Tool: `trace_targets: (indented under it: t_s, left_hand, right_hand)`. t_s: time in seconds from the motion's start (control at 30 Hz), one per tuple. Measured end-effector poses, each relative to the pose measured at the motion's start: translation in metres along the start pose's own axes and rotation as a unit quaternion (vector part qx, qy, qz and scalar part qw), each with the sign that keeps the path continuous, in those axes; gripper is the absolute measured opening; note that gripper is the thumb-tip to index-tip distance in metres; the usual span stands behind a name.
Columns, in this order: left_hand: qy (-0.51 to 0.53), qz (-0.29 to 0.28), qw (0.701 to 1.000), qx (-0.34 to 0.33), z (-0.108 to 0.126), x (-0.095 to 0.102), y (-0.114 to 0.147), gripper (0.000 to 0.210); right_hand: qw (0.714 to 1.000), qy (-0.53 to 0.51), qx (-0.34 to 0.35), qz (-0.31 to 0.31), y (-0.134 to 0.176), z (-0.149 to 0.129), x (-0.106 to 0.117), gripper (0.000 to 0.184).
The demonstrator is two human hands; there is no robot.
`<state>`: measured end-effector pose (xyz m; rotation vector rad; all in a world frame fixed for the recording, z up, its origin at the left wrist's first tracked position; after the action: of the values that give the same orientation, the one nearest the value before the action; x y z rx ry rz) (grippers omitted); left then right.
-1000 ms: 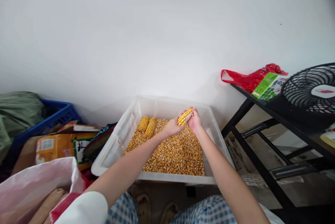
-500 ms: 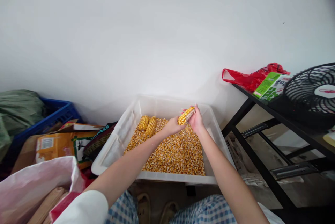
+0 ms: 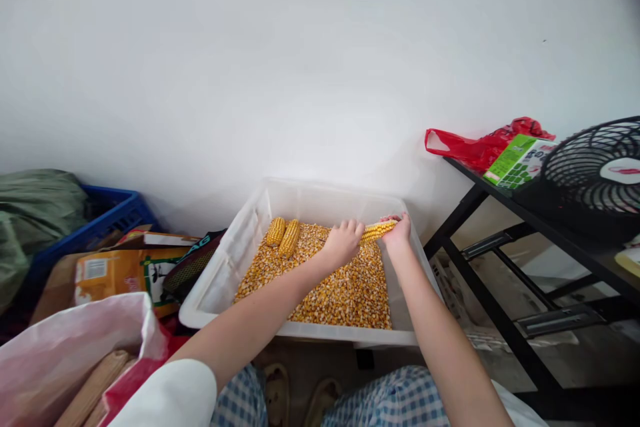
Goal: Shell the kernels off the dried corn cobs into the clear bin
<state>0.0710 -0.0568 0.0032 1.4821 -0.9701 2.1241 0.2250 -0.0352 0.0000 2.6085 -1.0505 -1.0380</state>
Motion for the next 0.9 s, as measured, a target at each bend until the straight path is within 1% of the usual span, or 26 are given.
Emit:
trace_targets:
  t_s: [0.1, 0.23, 0.3, 0.33, 0.4, 0.47, 0.6, 0.7, 0.73, 0.77, 0.8, 0.83, 0.9]
  left_hand:
    - [0.061, -0.041, 0.997, 0.037, -0.007, -0.005, 0.002, 0.036]
    - [0.086, -0.072, 0.989, 0.1, -0.021, -0.009, 0.003, 0.037]
    - [0.087, -0.079, 0.988, 0.102, -0.023, -0.009, 0.003, 0.035]
    - [0.091, -0.079, 0.988, 0.098, -0.023, -0.009, 0.003, 0.034]
    - [0.111, -0.074, 0.987, 0.095, -0.019, -0.011, 0.003, 0.034]
    - [0.146, -0.064, 0.982, 0.104, -0.015, -0.013, 0.003, 0.034]
    - [0.231, -0.041, 0.967, 0.1, -0.01, -0.018, 0.006, 0.033]
    - [0.304, -0.026, 0.948, 0.091, -0.01, -0.019, 0.01, 0.033]
    - [0.339, -0.029, 0.936, 0.089, -0.009, -0.019, 0.012, 0.032]
    - [0.387, -0.039, 0.917, 0.086, -0.007, -0.02, 0.013, 0.03]
    - [0.446, -0.057, 0.889, 0.084, -0.004, -0.022, 0.014, 0.027]
    - [0.51, -0.081, 0.852, 0.084, -0.001, -0.024, 0.015, 0.025]
    - [0.621, -0.134, 0.767, 0.089, 0.005, -0.027, 0.015, 0.019]
  right_hand:
    - [0.999, 0.021, 0.005, -0.038, 0.002, 0.001, -0.003, 0.033]
    - [0.997, 0.047, -0.03, -0.056, 0.006, 0.016, -0.01, 0.033]
    - [0.996, 0.048, -0.046, -0.052, 0.008, 0.021, -0.012, 0.033]
    - [0.997, 0.045, -0.04, -0.045, 0.009, 0.022, -0.013, 0.032]
    - [0.999, 0.044, 0.004, -0.029, 0.011, 0.02, -0.013, 0.031]
    - [0.996, 0.061, 0.064, -0.029, 0.014, 0.015, -0.015, 0.033]
    - [0.982, 0.115, 0.135, -0.058, 0.024, 0.009, -0.019, 0.04]
    - [0.97, 0.128, 0.192, -0.078, 0.029, 0.009, -0.021, 0.043]
    - [0.964, 0.132, 0.214, -0.085, 0.03, 0.009, -0.021, 0.043]
    - [0.958, 0.142, 0.235, -0.088, 0.031, 0.009, -0.021, 0.044]
    - [0.95, 0.155, 0.254, -0.091, 0.031, 0.008, -0.02, 0.044]
    - [0.943, 0.169, 0.271, -0.093, 0.031, 0.007, -0.019, 0.044]
    - [0.934, 0.187, 0.287, -0.096, 0.028, 0.005, -0.018, 0.043]
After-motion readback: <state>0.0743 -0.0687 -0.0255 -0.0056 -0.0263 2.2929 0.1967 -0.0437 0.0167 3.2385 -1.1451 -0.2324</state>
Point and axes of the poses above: each hand's wrist, its own y-axis away from the middle knuckle, its own x-axis out of the back of the hand, z = x × y, the point moved 2 cm from there along -y, towards the middle knuckle, and after that the axes turned 12 degrees about y, right-handed, at the moved point
